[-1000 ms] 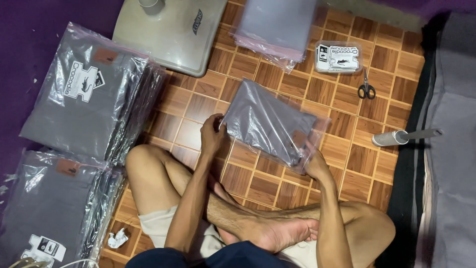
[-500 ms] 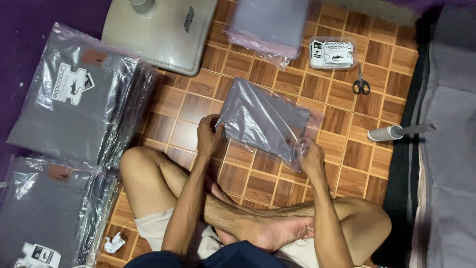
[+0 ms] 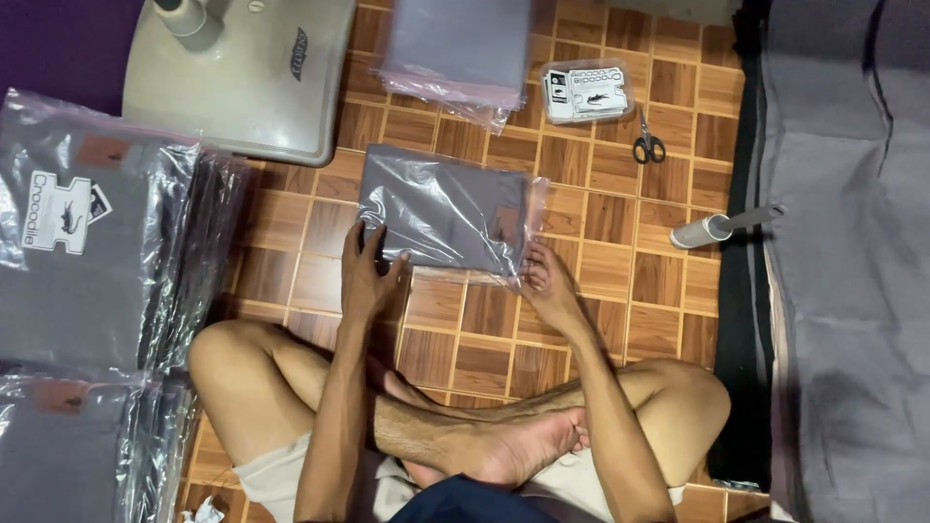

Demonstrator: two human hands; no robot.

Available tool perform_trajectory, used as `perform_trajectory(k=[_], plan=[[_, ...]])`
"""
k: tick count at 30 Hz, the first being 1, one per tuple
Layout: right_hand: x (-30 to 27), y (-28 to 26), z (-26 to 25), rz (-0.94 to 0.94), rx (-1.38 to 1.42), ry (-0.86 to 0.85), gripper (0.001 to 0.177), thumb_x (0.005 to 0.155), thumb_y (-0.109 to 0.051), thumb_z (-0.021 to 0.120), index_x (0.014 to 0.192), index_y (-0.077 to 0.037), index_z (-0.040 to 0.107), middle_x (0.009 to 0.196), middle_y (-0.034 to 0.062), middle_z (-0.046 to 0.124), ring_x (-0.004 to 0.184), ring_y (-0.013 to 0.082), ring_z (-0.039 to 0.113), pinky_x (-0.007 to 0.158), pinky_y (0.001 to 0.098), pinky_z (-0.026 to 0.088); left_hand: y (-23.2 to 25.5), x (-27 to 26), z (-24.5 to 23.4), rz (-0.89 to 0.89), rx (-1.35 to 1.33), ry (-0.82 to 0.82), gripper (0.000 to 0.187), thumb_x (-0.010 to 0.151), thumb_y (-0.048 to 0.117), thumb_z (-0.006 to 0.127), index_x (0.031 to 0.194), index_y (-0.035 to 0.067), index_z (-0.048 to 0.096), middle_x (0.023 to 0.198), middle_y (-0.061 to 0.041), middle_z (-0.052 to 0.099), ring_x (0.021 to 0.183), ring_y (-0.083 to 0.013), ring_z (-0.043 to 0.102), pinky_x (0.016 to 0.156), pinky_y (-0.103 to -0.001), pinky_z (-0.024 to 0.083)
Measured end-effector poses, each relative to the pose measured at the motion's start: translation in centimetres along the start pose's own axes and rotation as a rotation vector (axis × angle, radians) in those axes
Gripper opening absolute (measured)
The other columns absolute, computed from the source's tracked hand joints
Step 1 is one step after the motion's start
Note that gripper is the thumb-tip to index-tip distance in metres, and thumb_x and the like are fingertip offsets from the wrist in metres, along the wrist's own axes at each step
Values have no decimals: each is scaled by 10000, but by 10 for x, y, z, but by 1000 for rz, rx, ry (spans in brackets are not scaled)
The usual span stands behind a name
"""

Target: The person folds a pair of pants by hand, uses a lint roller to remove debris, and then slides the folded pants into a clear plastic bag, sealing it closed.

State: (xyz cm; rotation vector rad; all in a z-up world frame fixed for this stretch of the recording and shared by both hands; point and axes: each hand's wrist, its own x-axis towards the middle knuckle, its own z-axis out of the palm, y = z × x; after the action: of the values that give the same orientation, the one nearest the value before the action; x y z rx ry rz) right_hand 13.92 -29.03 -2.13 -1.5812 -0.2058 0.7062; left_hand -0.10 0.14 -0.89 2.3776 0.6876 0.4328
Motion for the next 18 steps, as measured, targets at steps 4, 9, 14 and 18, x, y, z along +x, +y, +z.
perform_trajectory(k=[4, 9, 14, 18], plan=[[0, -1, -5, -58, -102, 91, 730, 826, 2, 770, 1474, -101, 450, 1181, 156, 610, 862, 183, 691, 847, 311, 598, 19, -2, -1, -51, 135, -27, 560, 931, 389, 718, 1395, 102, 593, 1570, -241, 369, 1482, -432, 318, 1176, -677, 222], [10, 14, -23, -116, -266, 303, 400, 918, 1, 641, 1276, -175, 666, 898, 65, 725, 650, 140, 713, 635, 271, 576, 66, -26, 29, 328, 180, -8, 356, 922, 205, 667, 1255, 80, 663, 1441, -202, 527, 1405, -342, 469, 1167, -566, 276], [13, 14, -42, -60, -51, 463, 436, 908, 115, 432, 1284, -49, 579, 924, 172, 716, 666, 210, 680, 672, 307, 569, 130, -72, 95, 294, 75, -270, 409, 969, 365, 590, 1335, 184, 620, 1577, -110, 412, 1524, -434, 201, 1160, -676, 170], [9, 6, -38, -64, -81, 495, 421, 928, 88, 432, 1313, -40, 544, 923, 175, 726, 655, 204, 686, 664, 271, 538, 132, -85, 133, 295, 301, -120, 455, 932, 430, 588, 1323, 197, 599, 1533, -119, 448, 1484, -472, 271, 1106, -677, 312]])
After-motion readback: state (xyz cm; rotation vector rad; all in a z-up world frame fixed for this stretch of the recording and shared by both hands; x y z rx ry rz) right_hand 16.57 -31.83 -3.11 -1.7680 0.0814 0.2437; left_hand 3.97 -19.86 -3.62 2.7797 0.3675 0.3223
